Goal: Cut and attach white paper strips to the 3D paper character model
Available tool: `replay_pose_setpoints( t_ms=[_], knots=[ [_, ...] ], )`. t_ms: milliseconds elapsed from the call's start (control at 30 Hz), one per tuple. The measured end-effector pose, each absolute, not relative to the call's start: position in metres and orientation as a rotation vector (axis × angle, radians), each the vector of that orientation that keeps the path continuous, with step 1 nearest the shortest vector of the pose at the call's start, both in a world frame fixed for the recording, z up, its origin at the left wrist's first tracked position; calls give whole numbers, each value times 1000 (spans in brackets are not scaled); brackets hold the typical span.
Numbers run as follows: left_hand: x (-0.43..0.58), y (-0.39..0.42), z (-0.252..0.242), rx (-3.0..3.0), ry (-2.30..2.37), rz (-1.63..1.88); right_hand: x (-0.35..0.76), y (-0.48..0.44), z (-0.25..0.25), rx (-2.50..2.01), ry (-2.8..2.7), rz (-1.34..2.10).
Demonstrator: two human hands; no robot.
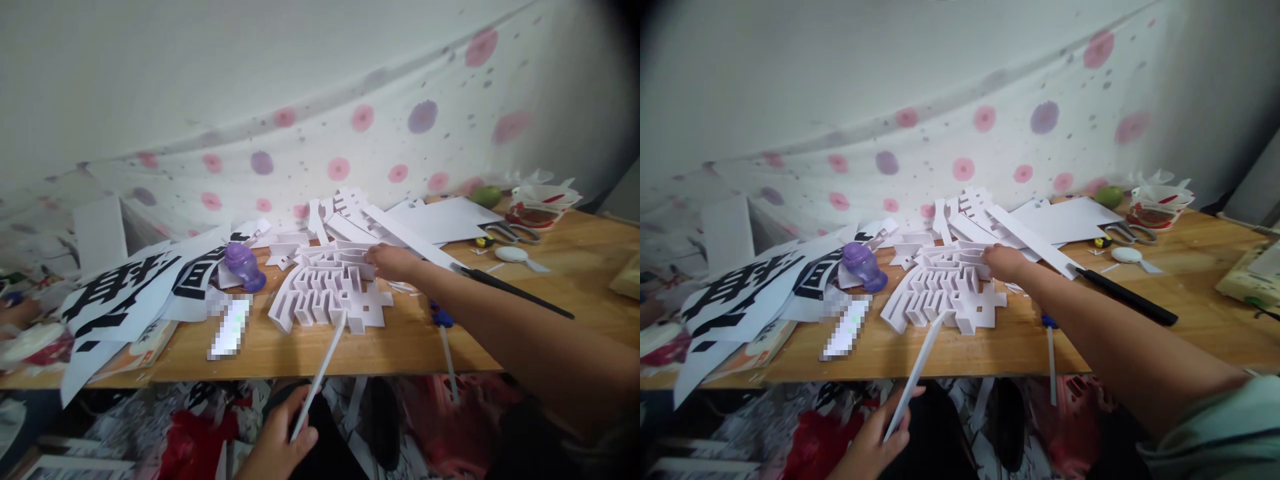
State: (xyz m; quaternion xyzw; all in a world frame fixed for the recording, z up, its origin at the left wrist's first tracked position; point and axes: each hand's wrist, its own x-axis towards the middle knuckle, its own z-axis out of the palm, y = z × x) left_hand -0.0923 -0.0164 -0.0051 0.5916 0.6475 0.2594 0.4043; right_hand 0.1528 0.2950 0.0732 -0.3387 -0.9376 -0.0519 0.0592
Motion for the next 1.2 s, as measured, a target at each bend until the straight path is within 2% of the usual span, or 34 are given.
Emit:
replay_pose_setpoints(
  t_ms=[300, 800, 1200],
  knots=[
    [-121, -24, 27, 1541, 1774, 486, 147, 260, 73, -1151, -2804, -402],
    [-118, -22, 39, 1513, 1741, 543, 140, 196, 62, -1087, -2650, -325],
    [-124, -19, 26, 1422, 1703, 637, 176, 207, 64, -426, -2889, -215]
  ],
)
